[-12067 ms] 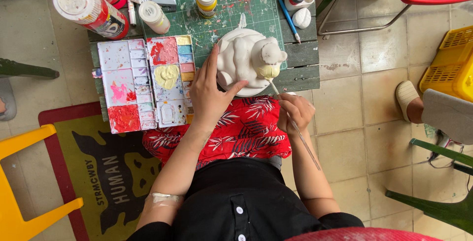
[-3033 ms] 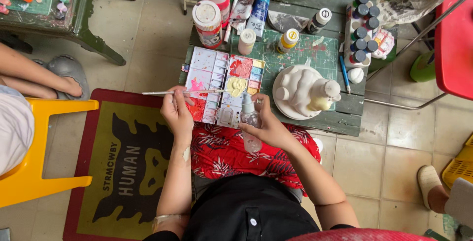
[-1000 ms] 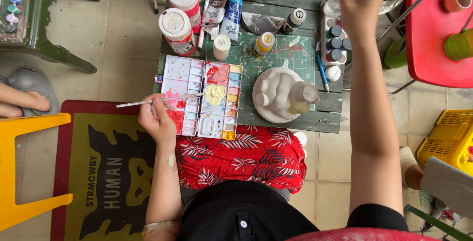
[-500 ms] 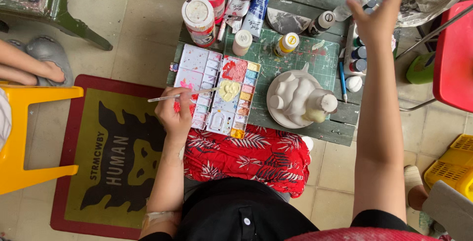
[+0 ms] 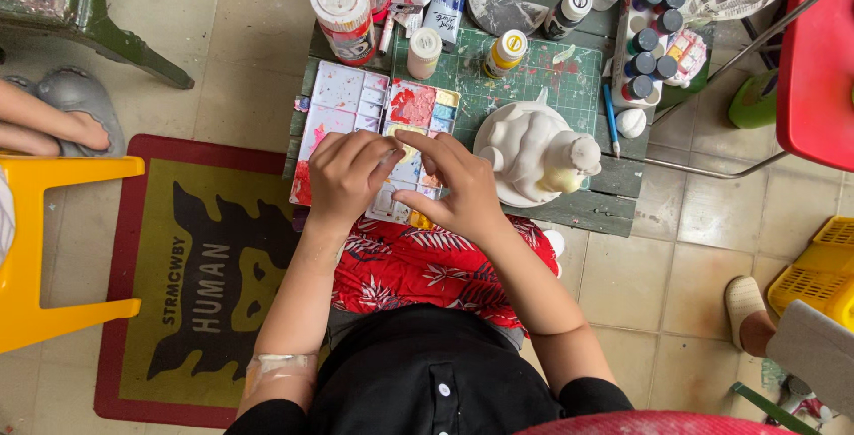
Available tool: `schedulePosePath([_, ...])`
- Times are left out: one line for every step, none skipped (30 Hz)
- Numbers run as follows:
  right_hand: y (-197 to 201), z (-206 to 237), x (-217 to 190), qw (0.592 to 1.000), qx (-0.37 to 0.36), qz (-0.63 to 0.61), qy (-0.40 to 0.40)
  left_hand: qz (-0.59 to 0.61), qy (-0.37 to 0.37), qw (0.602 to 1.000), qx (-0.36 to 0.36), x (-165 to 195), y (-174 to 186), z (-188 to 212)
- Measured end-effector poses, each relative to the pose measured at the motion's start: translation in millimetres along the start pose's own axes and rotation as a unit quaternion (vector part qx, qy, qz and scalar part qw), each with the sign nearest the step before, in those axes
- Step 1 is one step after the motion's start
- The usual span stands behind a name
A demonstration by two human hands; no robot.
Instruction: The person sits at a work table and paints a white ceramic animal figurine with yellow paint. They open a small paint bottle, pour paint onto a palette, mix it with a brush, steady the figurine with one hand, and brush yellow paint onto the figurine's body and head.
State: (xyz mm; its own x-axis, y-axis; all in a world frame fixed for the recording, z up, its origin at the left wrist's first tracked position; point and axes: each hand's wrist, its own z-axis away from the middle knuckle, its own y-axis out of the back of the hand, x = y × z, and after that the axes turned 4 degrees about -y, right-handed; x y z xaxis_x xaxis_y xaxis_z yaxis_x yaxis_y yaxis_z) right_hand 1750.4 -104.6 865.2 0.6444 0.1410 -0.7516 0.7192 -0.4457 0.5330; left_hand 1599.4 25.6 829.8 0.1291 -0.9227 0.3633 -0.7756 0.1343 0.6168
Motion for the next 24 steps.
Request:
schedulePosePath([-3,-4,1,1.000,0.007,0.005,0.004,-0.004,-0.007,1.000,-0.010,3,-1,-4])
schedulePosePath([-4,-7,5,1.000,0.015,0.010,0.010,-0.008,-0.016,1.000,-0.019,5,-3,-9])
schedulePosePath([-4,-8,9,0.998,0.036,0.045,0.036,-0.020,-0.037,0.999,-0.030,6,-5,-14])
schedulePosePath([-3,-8,14,0.993,0.055,0.080,0.060,-0.031,-0.056,0.997,-0.042,7,-7,-18])
schedulePosePath([-2,-7,20,0.987,0.073,0.115,0.081,-0.040,-0.073,0.995,-0.056,9,-10,-21])
schedulePosePath([-2,-4,26,0.984,0.082,0.139,0.078,-0.039,-0.071,0.994,-0.074,10,-12,-24])
schedulePosePath([-1,0,33,0.979,0.089,0.164,0.078,-0.038,-0.068,0.993,-0.091,11,-15,-27])
schedulePosePath([0,5,41,0.974,0.097,0.187,0.077,-0.038,-0.066,0.991,-0.108,11,-17,-29])
schedulePosePath([1,11,49,0.978,0.110,0.162,0.073,-0.016,-0.067,0.993,-0.100,10,-18,-30])
schedulePosePath([2,18,57,0.980,0.124,0.136,0.071,0.005,-0.069,0.994,-0.091,7,-19,-31])
schedulePosePath([2,25,64,0.982,0.137,0.109,0.069,0.026,-0.069,0.994,-0.082,4,-18,-31])
schedulePosePath([2,34,72,0.983,0.155,0.080,0.048,0.020,-0.040,0.997,-0.062,0,-17,-31])
schedulePosePath([0,43,78,0.983,0.174,0.050,0.027,0.014,-0.010,0.999,-0.041,-7,-15,-29])
schedulePosePath([-2,51,85,0.981,0.192,0.021,0.007,0.008,0.019,1.000,-0.020,-14,-12,-27])
schedulePosePath([-6,59,90,0.979,0.201,-0.021,-0.017,0.001,0.057,0.998,-0.013,-20,-11,-24])
schedulePosePath([-10,66,94,0.975,0.209,-0.063,-0.043,-0.005,0.096,0.995,-0.008,-26,-9,-20])
schedulePosePath([-14,73,97,0.968,0.217,-0.105,-0.070,-0.012,0.135,0.991,-0.004,-30,-10,-16])
schedulePosePath([-18,78,100,0.972,0.206,-0.096,-0.060,-0.023,0.145,0.989,-0.006,-34,-12,-12])
schedulePosePath([-20,82,102,0.976,0.194,-0.086,-0.049,-0.034,0.155,0.987,-0.007,-37,-15,-8])
schedulePosePath([-22,85,104,0.980,0.182,-0.077,-0.040,-0.044,0.165,0.985,-0.008,-39,-19,-4])
schedulePosePath([-22,87,105,0.981,0.170,-0.079,-0.046,-0.052,0.170,0.984,-0.021,-41,-22,-1])
schedulePosePath([-22,89,106,0.983,0.159,-0.081,-0.050,-0.060,0.174,0.982,-0.032,-43,-26,2])
schedulePosePath([-20,89,106,0.984,0.148,-0.083,-0.054,-0.068,0.178,0.981,-0.043,-44,-29,3])
schedulePosePath([-18,90,106,0.984,0.154,-0.079,-0.041,-0.074,0.184,0.979,-0.053,-46,-32,4])
